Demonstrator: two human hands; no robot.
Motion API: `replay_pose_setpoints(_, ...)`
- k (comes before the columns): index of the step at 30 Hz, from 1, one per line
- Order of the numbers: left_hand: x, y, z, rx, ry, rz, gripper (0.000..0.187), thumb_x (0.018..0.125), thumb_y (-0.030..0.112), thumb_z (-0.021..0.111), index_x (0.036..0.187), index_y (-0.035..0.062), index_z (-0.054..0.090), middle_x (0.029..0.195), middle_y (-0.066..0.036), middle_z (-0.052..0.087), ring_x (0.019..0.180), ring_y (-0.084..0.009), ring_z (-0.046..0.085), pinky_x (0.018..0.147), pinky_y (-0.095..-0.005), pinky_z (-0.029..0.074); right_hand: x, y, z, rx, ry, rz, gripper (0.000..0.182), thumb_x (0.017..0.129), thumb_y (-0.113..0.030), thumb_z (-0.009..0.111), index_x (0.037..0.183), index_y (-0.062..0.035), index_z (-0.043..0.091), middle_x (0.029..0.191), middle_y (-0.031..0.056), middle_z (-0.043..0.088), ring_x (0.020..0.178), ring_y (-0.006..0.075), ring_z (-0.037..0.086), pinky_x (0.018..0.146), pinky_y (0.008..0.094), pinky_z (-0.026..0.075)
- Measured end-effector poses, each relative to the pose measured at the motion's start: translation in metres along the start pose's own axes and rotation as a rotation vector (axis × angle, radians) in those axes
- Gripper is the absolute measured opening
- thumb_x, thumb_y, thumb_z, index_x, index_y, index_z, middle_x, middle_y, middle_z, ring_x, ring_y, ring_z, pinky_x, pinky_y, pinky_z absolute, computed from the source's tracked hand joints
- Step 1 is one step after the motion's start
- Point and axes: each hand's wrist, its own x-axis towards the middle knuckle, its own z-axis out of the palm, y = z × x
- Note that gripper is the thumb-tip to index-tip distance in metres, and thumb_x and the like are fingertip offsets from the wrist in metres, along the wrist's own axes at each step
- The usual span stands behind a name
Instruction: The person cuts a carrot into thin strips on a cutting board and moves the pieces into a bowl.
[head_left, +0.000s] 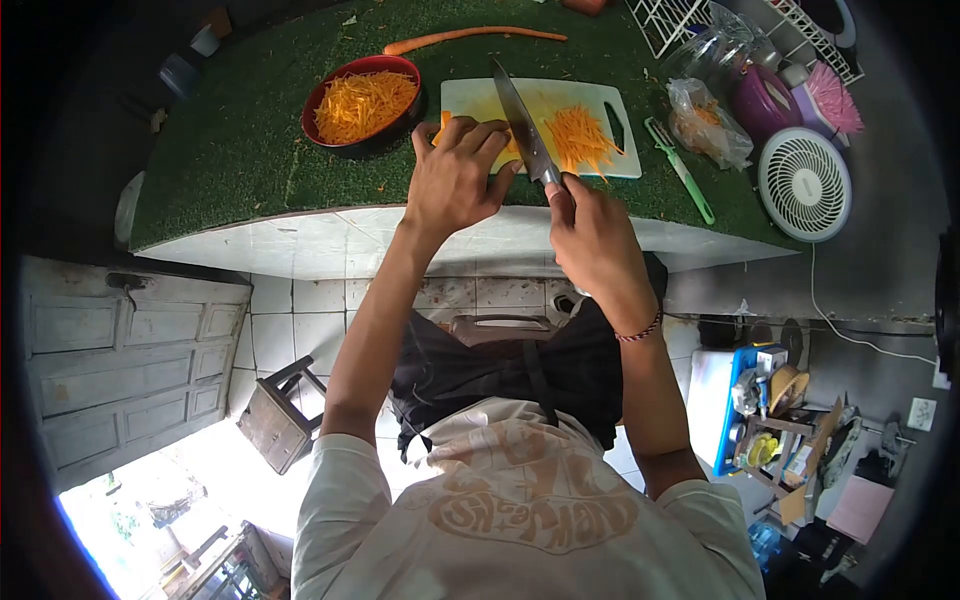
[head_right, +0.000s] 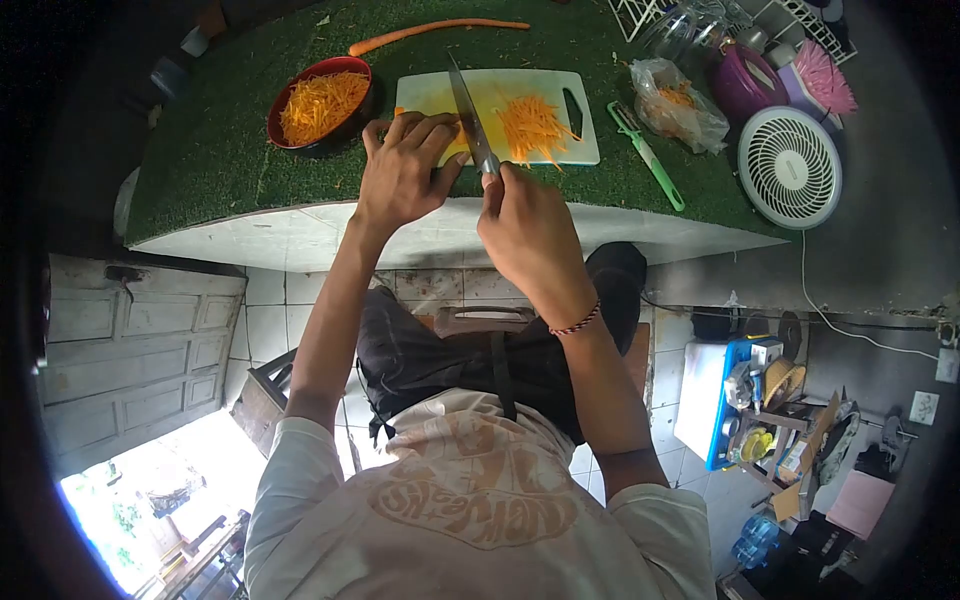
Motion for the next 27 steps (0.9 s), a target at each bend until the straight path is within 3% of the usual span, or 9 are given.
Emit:
replay_pose_setpoints(2,-0.001,0.0,0.0,-0.002,0.008,-0.002,0.03,0.091,0.031,0.073,0.113,0.011,0.07,0.123,0.001,0.072,0.113,-0.0239,0.062,0.101,-0.053,0.035,-0.006,-0.001,0.003,-0.095,0.084,-0.134,0.023,0.104,-0.018,0.056,0.097,0.0039,0.06,0.07,0.0259,0.066,0.065,0.0468,0.066,0.06,0.0521,0.054)
replay_pose_setpoints(9,-0.001,-0.002,0.002,-0.002,0.01,0.0,0.03,0.091,0.03,0.072,0.113,0.0101,0.069,0.124,0.0,0.072,0.115,-0.0243,0.061,0.102,-0.0517,0.034,-0.017,-0.023,0.027,-0.391,0.107,-0.084,0.022,0.103,-0.019,0.058,0.104,0.0031,0.056,0.063,0.0183,0.067,0.06,0.0352,0.071,0.055,0.0456,0.058)
replay_pose_setpoints(12,-0.003,-0.003,0.002,-0.025,-0.001,0.006,0.03,0.088,0.025,0.069,0.114,0.0095,0.07,0.124,-0.002,0.072,0.115,-0.023,0.061,0.103,-0.0535,0.034,0.008,-0.02,0.032,-0.295,0.116,-0.012,0.021,0.103,-0.017,0.057,0.102,0.0045,0.059,0.065,0.0211,0.067,0.06,0.0376,0.07,0.055,0.0473,0.057)
replay_pose_setpoints(15,-0.004,-0.003,0.001,-0.031,0.008,0.013,0.031,0.086,0.021,0.067,0.114,0.0087,0.071,0.124,-0.003,0.072,0.115,-0.0226,0.061,0.103,-0.0546,0.034,0.031,0.0,0.03,-0.186,0.199,-0.195,0.022,0.103,-0.015,0.055,0.096,0.0049,0.061,0.068,0.0248,0.067,0.061,0.0419,0.068,0.056,0.0497,0.055)
replay_pose_setpoints(18,-0.003,-0.002,0.001,-0.019,0.018,0.011,0.03,0.085,0.017,0.066,0.114,0.0086,0.07,0.124,-0.003,0.072,0.116,-0.0241,0.061,0.103,-0.0524,0.034,0.028,0.01,0.022,-0.129,0.207,-0.24,0.022,0.102,-0.014,0.055,0.091,0.0046,0.061,0.07,0.0274,0.065,0.062,0.0457,0.065,0.057,0.0519,0.053)
replay_pose_setpoints(27,-0.004,-0.004,0.004,-0.002,0.011,0.018,0.033,0.084,0.02,0.066,0.114,0.0081,0.069,0.124,-0.003,0.071,0.115,-0.0228,0.061,0.102,-0.0564,0.034,-0.007,-0.009,0.011,-0.109,0.053,-0.048,0.021,0.104,-0.016,0.054,0.094,0.0028,0.057,0.065,0.0256,0.064,0.065,0.0443,0.068,0.056,0.0502,0.055)
